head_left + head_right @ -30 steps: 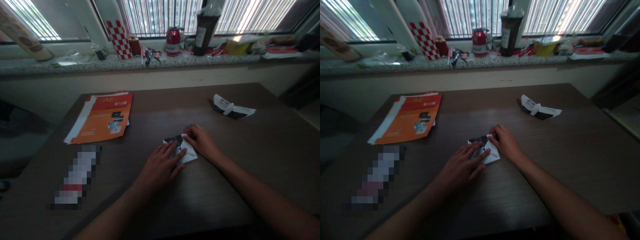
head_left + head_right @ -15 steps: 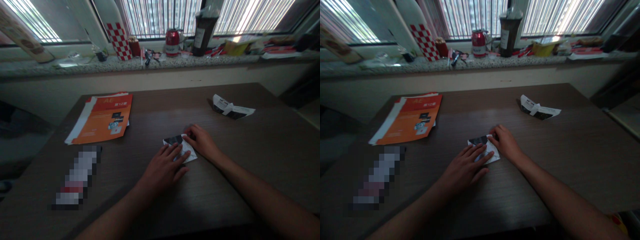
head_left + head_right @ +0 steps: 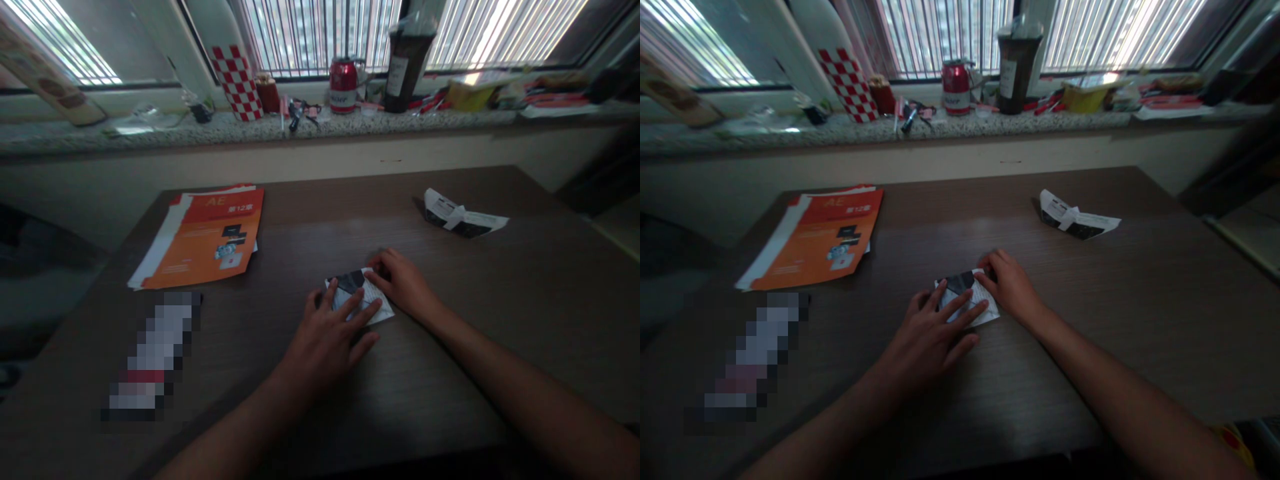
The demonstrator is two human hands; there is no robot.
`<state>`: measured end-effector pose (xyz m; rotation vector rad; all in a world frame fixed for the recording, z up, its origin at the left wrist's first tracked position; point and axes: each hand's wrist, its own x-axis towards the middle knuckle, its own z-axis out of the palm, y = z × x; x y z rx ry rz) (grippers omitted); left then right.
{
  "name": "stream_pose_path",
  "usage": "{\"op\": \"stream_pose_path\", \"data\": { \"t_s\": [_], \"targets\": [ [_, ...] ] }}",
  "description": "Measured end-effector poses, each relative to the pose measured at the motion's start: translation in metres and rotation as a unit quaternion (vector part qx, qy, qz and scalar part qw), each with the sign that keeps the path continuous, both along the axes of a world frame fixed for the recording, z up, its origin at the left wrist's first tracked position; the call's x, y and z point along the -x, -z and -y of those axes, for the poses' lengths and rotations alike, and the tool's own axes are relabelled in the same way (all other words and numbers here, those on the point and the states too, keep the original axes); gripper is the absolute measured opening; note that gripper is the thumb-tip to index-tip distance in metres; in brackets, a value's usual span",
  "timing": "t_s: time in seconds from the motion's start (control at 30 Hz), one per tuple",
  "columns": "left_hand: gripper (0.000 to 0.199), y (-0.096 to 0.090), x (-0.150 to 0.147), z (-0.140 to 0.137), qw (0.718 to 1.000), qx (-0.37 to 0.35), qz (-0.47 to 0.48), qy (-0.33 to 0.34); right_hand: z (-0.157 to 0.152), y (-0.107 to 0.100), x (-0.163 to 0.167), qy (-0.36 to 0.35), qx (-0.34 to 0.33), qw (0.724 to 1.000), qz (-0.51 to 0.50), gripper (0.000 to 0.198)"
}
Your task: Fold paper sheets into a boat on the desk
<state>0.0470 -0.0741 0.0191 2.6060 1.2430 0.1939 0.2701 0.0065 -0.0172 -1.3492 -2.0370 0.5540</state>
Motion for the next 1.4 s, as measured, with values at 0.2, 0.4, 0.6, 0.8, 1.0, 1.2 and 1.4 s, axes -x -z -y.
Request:
{"op": "stream_pose_path", "data": {
  "t_s": [0.2,0.4,0.6,0.8,1.0,1.2,1.4],
  "targets": [
    [0.05,0.003,0.0,0.003,1.0,-0.009,0.004,-0.017,-0.001,0.0,0.0,-0.007,-0.001,1.0,-0.002,0.006],
    [0.049,-0.004,-0.003,0.001,1.0,0.003,-0.008,-0.024,-0.001,-0.001,0.0,-0.004,0.008,1.0,0.001,0.006],
    [0.049,-0.009,0.003,-0.006,0.999,0.026,0.01,-0.039,0.0,-0.002,0.0,-0.004,0.008,1.0,0.003,0.006],
    [0.045,-0.007,0.014,-0.013,0.998,0.015,0.012,-0.068,-0.001,-0.001,0.0,-0.006,0.011,1.0,0.006,0.006],
    [0.045,-0.008,0.012,-0.013,0.997,0.001,-0.004,-0.076,0.0,-0.002,0.0,-0.006,0.014,1.0,0.01,0.006],
    [0.046,-0.007,0.011,-0.01,0.996,-0.002,-0.016,-0.083,0.001,-0.004,0.001,-0.004,0.01,1.0,0.009,0.005],
    [0.044,-0.011,0.007,-0.01,0.996,-0.002,0.003,-0.091,0.0,-0.004,0.0,-0.007,0.017,1.0,0.01,0.006]
  ]
}}
